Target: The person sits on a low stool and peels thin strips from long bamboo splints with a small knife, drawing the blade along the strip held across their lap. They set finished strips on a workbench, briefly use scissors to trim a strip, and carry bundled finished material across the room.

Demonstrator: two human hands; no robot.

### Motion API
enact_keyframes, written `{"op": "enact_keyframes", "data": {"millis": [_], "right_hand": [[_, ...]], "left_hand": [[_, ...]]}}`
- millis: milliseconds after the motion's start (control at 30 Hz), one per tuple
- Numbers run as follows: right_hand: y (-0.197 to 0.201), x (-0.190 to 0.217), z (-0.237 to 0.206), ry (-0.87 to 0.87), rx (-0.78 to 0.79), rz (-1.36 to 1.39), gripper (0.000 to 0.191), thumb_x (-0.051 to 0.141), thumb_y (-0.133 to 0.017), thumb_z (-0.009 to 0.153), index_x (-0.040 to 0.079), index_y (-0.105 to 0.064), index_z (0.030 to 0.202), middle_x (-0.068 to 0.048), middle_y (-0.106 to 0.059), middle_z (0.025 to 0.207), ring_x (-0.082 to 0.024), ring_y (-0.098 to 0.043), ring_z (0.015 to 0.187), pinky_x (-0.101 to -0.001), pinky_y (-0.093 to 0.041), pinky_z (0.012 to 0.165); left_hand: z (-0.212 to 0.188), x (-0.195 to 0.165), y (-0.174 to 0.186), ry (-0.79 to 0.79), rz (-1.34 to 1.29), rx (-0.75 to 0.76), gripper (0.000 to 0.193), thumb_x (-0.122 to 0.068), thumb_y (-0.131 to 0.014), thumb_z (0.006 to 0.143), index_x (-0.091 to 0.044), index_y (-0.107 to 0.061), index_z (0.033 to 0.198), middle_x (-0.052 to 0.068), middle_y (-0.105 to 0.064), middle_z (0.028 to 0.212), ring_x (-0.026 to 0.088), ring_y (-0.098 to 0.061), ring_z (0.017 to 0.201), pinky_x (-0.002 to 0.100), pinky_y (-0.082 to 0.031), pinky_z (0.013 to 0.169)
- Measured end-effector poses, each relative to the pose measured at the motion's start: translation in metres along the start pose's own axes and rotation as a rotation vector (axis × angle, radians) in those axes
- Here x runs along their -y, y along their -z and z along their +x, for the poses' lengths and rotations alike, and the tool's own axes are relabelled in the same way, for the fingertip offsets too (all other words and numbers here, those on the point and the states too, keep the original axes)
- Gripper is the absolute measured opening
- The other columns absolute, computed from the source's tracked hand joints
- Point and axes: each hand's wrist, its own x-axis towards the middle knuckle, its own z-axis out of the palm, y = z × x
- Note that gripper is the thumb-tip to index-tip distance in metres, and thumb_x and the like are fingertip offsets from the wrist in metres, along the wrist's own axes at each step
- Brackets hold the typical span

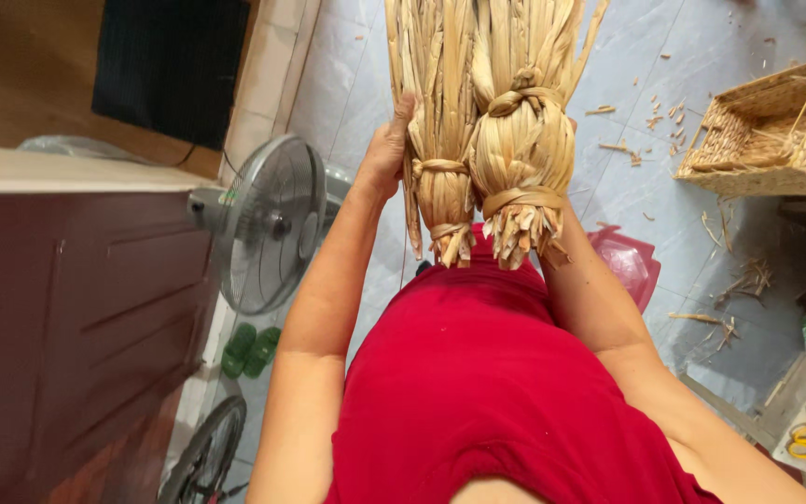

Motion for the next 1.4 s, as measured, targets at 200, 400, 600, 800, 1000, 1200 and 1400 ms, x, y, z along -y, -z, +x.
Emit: {"op": "enact_keyframes", "data": {"millis": [200, 400, 600, 800, 1000, 1200, 1400], "right_hand": [[-0.035, 0.029, 0.093, -0.02, 0.03, -0.102, 0.071, 0.059, -0.054, 0.095, 0.006, -0.055, 0.142, -0.018, -0.064, 0.132, -0.034, -0.067, 0.117, -0.0512, -0.059, 0.099], [-0.081, 0.082, 0.207, -0.064, 0.069, -0.222, 0.07, 0.057, -0.054, 0.097, 0.004, -0.055, 0.142, -0.018, -0.065, 0.131, -0.032, -0.068, 0.115, -0.0488, -0.06, 0.098], [-0.116, 0.119, 0.315, -0.052, 0.089, -0.351, 0.069, 0.055, -0.053, 0.099, 0.001, -0.056, 0.142, -0.018, -0.066, 0.13, -0.031, -0.069, 0.114, -0.0464, -0.061, 0.096], [-0.139, 0.144, 0.443, -0.004, 0.103, -0.506, 0.068, 0.053, -0.053, 0.101, -0.001, -0.056, 0.142, -0.018, -0.067, 0.129, -0.029, -0.07, 0.112, -0.044, -0.062, 0.095], [-0.146, 0.159, 0.561, -0.076, 0.03, -0.581, 0.062, 0.041, -0.055, 0.095, -0.002, -0.055, 0.14, -0.02, -0.068, 0.125, -0.031, -0.071, 0.105, -0.0453, -0.062, 0.088], [-0.154, 0.172, 0.65, -0.217, -0.091, -0.401, 0.064, 0.035, -0.056, 0.091, -0.006, -0.054, 0.141, -0.025, -0.067, 0.129, -0.034, -0.071, 0.112, -0.0467, -0.061, 0.097], [-0.174, 0.228, 0.773, -0.094, -0.05, -0.489, 0.062, 0.034, -0.06, 0.095, -0.008, -0.055, 0.141, -0.023, -0.067, 0.13, -0.031, -0.07, 0.113, -0.0445, -0.059, 0.099]], "left_hand": [[0.092, -0.042, 0.012, -0.04, -0.206, -0.019, 0.072, -0.063, -0.053, 0.095, 0.001, -0.07, 0.12, 0.012, -0.08, 0.1, 0.015, -0.076, 0.077, 0.027, -0.057, 0.06], [0.187, -0.124, 0.013, -0.091, -0.22, -0.034, 0.065, -0.062, -0.059, 0.098, -0.001, -0.073, 0.113, 0.003, -0.072, 0.078, 0.004, -0.045, 0.044, 0.023, -0.028, 0.036], [0.25, -0.199, 0.009, -0.032, -0.17, 0.134, 0.074, -0.071, -0.059, 0.088, -0.003, -0.072, 0.116, 0.003, -0.074, 0.078, 0.002, -0.054, 0.048, 0.019, -0.035, 0.035], [0.348, -0.252, 0.031, 0.003, -0.231, 0.251, 0.069, -0.047, -0.074, 0.087, 0.001, -0.06, 0.135, 0.014, -0.074, 0.118, 0.022, -0.075, 0.101, 0.036, -0.064, 0.085], [0.458, -0.311, 0.1, 0.137, -0.349, 0.25, 0.063, -0.04, -0.071, 0.091, 0.004, -0.059, 0.135, 0.019, -0.072, 0.122, 0.028, -0.073, 0.106, 0.042, -0.061, 0.094], [0.526, -0.369, 0.159, 0.294, -0.333, 0.148, 0.064, -0.043, -0.067, 0.092, 0.003, -0.058, 0.136, 0.019, -0.071, 0.122, 0.029, -0.071, 0.107, 0.043, -0.059, 0.093], [0.581, -0.408, 0.189, 0.212, -0.456, 0.184, 0.064, -0.042, -0.071, 0.091, 0.0, -0.058, 0.138, 0.016, -0.069, 0.126, 0.026, -0.07, 0.111, 0.04, -0.058, 0.096]]}}
